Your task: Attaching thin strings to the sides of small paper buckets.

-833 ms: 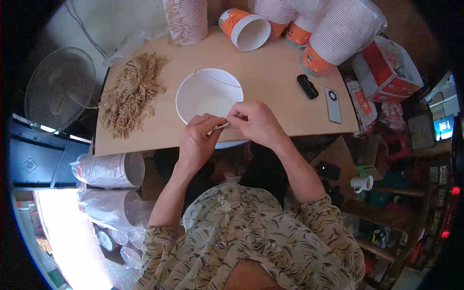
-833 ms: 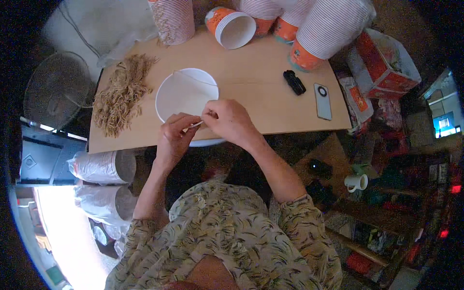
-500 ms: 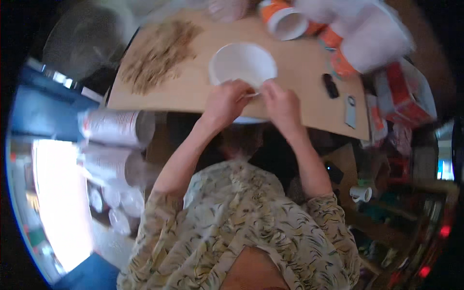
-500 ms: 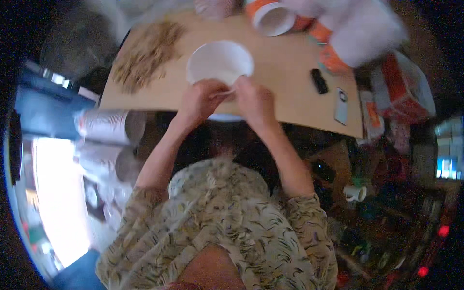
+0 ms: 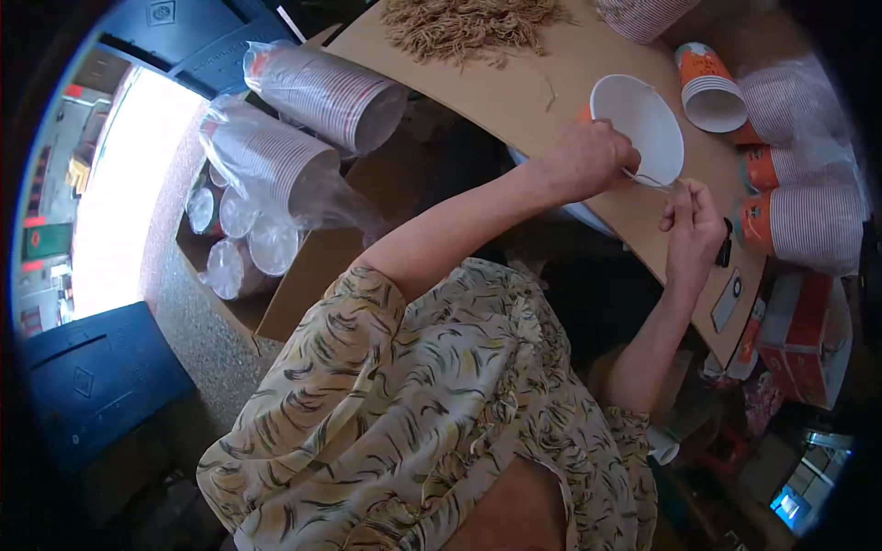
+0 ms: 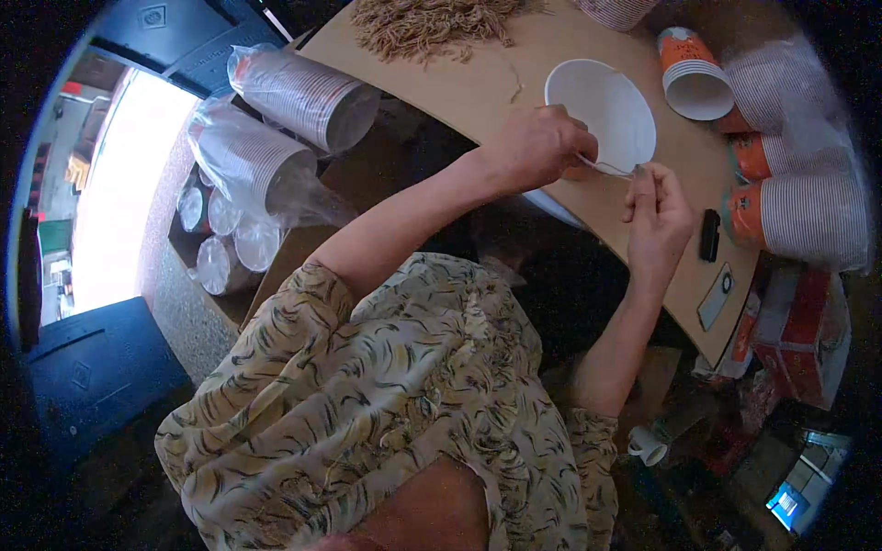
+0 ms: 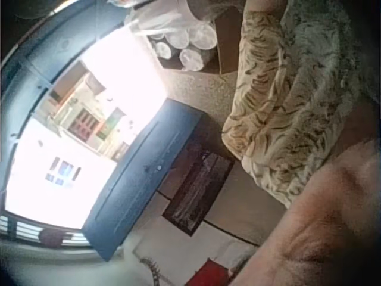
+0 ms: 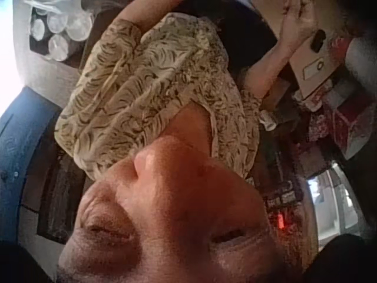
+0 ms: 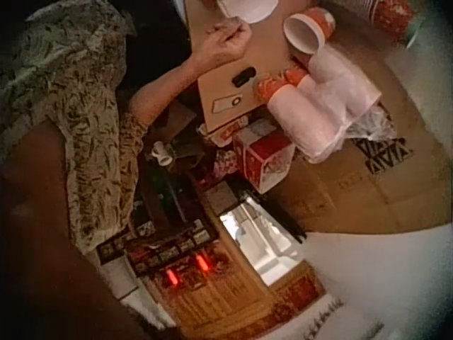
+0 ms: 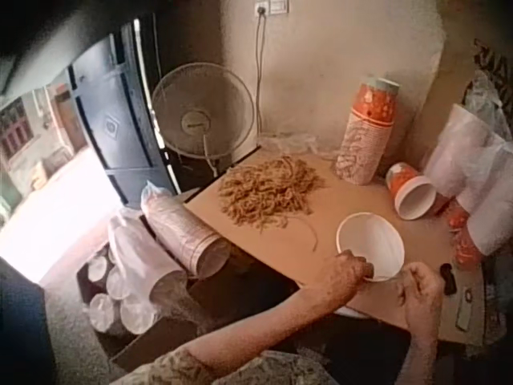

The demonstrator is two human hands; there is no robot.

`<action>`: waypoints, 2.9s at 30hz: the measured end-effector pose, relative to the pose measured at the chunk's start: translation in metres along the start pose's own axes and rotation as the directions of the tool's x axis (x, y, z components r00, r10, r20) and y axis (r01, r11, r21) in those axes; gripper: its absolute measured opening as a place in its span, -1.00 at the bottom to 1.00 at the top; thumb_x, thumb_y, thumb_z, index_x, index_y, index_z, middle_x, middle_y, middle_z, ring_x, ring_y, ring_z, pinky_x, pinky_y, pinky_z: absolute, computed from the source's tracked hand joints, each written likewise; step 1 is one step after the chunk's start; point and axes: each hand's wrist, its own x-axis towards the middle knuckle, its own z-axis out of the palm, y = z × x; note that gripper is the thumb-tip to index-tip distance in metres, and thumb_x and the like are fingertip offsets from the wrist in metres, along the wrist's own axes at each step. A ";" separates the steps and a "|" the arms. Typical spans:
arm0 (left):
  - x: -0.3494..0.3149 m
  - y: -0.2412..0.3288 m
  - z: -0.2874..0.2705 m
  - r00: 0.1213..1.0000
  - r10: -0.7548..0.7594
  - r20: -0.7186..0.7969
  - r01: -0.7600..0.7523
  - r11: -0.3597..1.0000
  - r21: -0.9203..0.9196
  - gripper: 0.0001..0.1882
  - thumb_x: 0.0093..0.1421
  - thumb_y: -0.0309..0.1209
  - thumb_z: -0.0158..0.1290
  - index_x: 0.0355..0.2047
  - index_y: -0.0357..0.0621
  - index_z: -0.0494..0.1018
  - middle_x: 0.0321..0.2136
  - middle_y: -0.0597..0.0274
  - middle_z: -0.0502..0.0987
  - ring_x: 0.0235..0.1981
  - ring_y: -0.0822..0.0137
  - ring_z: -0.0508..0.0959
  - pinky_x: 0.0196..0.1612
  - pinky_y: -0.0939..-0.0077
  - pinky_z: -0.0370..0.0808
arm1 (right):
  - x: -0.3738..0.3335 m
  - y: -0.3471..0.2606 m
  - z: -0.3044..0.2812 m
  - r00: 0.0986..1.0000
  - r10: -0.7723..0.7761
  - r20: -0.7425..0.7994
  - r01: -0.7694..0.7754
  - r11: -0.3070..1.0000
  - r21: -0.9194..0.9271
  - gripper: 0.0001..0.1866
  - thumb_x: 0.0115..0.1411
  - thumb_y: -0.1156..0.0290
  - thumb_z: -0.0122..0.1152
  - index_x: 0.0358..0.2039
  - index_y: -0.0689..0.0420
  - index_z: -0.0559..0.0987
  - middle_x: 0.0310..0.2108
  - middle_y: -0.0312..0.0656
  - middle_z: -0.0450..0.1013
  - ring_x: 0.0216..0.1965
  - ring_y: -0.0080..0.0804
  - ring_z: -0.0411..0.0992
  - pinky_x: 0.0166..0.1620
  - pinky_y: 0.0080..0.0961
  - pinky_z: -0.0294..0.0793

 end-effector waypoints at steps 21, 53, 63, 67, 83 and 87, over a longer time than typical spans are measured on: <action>0.053 0.012 0.009 0.914 0.166 0.369 0.229 0.540 -0.810 -0.84 0.38 -0.46 0.05 -0.17 -0.34 0.49 -0.40 0.25 0.59 -0.34 0.52 0.58 -0.24 0.60 0.58 | 0.010 -0.006 -0.017 0.999 -0.032 -0.033 0.034 0.997 0.063 -0.82 0.30 0.44 0.26 -0.25 0.33 0.63 -0.40 -0.28 0.57 -0.37 -0.65 0.48 -0.26 -0.63 0.48; 0.053 0.025 -0.019 0.753 0.082 0.653 0.546 0.476 -0.689 -0.77 0.37 -0.33 0.09 -0.12 -0.23 0.59 -0.39 0.27 0.67 -0.38 0.54 0.63 -0.42 0.69 0.50 | -0.004 -0.005 -0.028 0.988 -0.149 -0.033 0.150 0.989 0.004 -0.87 0.28 0.55 0.25 -0.19 0.32 0.60 -0.37 -0.21 0.55 -0.35 -0.55 0.50 -0.25 -0.56 0.50; 0.044 0.027 -0.022 0.754 0.090 0.651 0.592 0.334 -0.733 -0.73 0.40 -0.31 0.06 -0.04 -0.20 0.56 -0.32 0.32 0.66 -0.29 0.57 0.60 -0.31 0.70 0.51 | -0.013 0.001 -0.037 0.971 -0.217 -0.105 0.208 0.974 -0.086 -0.92 0.23 0.60 0.27 -0.26 0.32 0.59 -0.37 -0.25 0.55 -0.35 -0.60 0.48 -0.23 -0.60 0.50; 0.036 0.022 -0.018 0.801 0.094 0.591 0.520 0.381 -0.765 -0.73 0.40 -0.30 0.06 -0.04 -0.21 0.57 -0.34 0.35 0.64 -0.33 0.59 0.58 -0.30 0.71 0.49 | -0.016 0.004 -0.036 0.978 -0.155 -0.142 0.162 0.986 0.036 -0.91 0.23 0.60 0.27 -0.26 0.31 0.58 -0.34 -0.24 0.56 -0.34 -0.60 0.48 -0.22 -0.61 0.49; 0.028 0.017 -0.012 0.917 0.040 0.398 0.311 0.553 -0.773 -0.81 0.35 -0.38 0.12 -0.16 -0.27 0.58 -0.34 0.36 0.61 -0.36 0.60 0.48 -0.28 0.64 0.46 | 0.022 0.014 -0.028 0.989 -0.116 0.091 0.085 0.952 0.293 -0.88 0.33 0.46 0.21 -0.20 0.25 0.56 -0.33 -0.25 0.56 -0.42 -0.71 0.40 -0.35 -0.72 0.42; 0.027 0.018 -0.011 0.957 0.053 0.284 0.175 0.676 -0.716 -0.86 0.35 -0.46 0.10 -0.19 -0.29 0.57 -0.32 0.34 0.57 -0.34 0.56 0.49 -0.27 0.63 0.45 | 0.025 0.011 -0.022 0.993 -0.034 0.111 -0.002 0.951 0.309 -0.87 0.31 0.44 0.24 -0.24 0.25 0.58 -0.44 -0.31 0.53 -0.51 -0.71 0.38 -0.45 -0.72 0.37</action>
